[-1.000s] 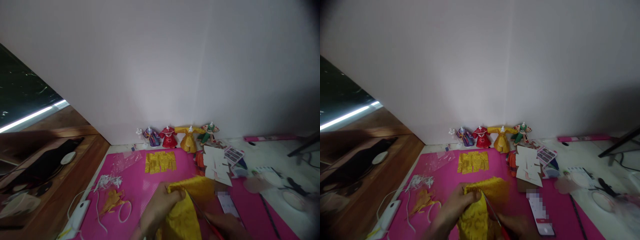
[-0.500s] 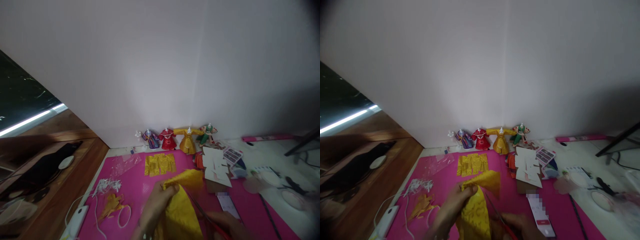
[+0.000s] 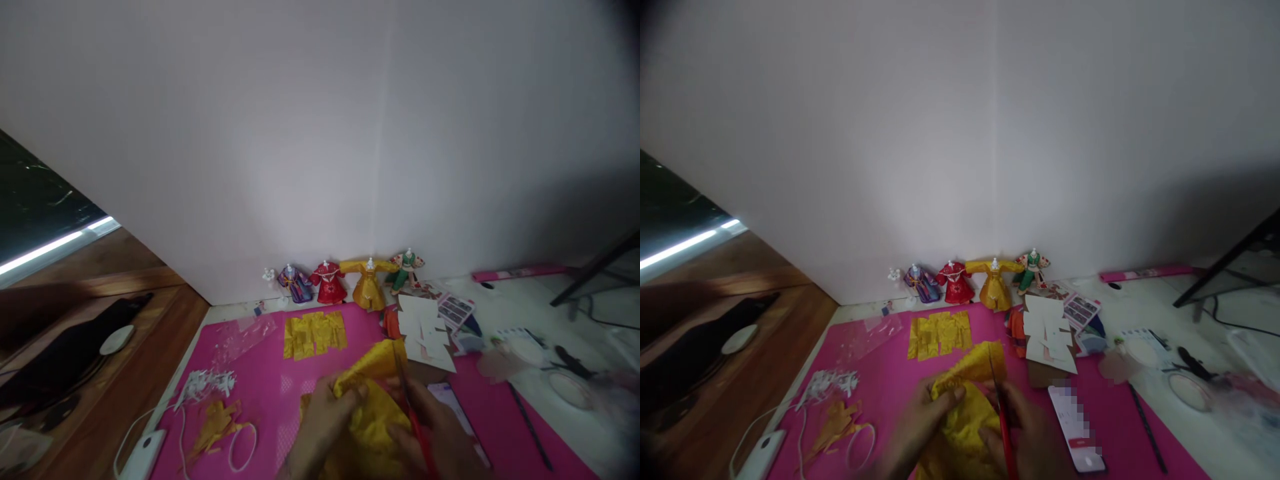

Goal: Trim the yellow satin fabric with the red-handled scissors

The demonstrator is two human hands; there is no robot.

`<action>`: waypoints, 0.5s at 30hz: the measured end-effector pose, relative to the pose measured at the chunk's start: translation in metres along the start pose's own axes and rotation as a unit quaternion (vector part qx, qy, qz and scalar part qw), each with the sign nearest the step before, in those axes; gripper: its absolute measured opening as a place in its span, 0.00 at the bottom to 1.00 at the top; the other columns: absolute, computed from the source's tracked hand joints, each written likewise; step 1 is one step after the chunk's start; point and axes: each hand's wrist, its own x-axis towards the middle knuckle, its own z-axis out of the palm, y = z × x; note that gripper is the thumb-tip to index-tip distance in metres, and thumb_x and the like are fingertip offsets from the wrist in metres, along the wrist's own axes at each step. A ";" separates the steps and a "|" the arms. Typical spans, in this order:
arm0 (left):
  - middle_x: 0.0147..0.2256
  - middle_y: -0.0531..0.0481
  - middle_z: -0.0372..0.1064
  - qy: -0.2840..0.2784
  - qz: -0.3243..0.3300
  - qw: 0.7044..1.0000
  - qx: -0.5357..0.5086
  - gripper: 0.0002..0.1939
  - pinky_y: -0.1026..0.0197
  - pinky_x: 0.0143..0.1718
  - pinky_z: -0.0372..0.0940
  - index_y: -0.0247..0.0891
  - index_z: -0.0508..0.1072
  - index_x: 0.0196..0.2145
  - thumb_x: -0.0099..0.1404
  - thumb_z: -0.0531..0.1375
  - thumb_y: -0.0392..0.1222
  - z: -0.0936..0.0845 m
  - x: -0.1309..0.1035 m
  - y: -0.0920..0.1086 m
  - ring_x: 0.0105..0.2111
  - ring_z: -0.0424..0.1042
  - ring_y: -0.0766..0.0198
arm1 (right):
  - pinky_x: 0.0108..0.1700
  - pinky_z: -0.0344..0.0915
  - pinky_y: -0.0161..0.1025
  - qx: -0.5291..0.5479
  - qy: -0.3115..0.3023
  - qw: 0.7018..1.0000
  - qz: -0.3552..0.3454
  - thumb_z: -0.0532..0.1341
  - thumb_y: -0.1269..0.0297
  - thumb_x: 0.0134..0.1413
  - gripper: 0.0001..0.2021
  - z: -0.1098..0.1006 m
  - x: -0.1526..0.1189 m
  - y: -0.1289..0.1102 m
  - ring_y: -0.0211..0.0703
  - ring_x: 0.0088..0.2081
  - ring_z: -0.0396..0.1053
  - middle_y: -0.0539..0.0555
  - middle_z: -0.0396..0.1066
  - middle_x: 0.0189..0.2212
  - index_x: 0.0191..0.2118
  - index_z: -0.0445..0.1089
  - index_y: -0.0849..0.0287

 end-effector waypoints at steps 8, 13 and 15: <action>0.34 0.48 0.76 -0.092 0.031 0.995 0.008 0.20 0.58 0.39 0.64 0.36 0.76 0.39 0.53 0.67 0.53 -0.014 -0.009 0.020 0.37 0.72 0.54 | 0.48 0.72 0.43 0.067 0.065 0.995 0.028 0.68 0.69 0.42 0.21 -0.003 -0.002 0.010 0.54 0.46 0.75 0.60 0.76 0.45 0.47 0.70 0.59; 0.42 0.45 0.76 -0.150 0.047 0.986 0.056 0.20 0.54 0.46 0.63 0.37 0.76 0.45 0.58 0.65 0.50 -0.036 -0.002 0.018 0.44 0.72 0.51 | 0.43 0.74 0.40 0.033 0.092 0.995 0.005 0.67 0.65 0.42 0.17 -0.007 -0.006 0.005 0.51 0.39 0.77 0.58 0.79 0.39 0.42 0.73 0.59; 0.46 0.43 0.74 -0.132 0.045 0.986 0.091 0.23 0.52 0.50 0.61 0.36 0.75 0.46 0.57 0.65 0.52 -0.046 0.002 0.014 0.48 0.70 0.49 | 0.41 0.73 0.39 0.033 0.074 0.997 0.002 0.67 0.66 0.42 0.16 -0.009 -0.007 0.007 0.51 0.39 0.77 0.57 0.79 0.37 0.42 0.73 0.58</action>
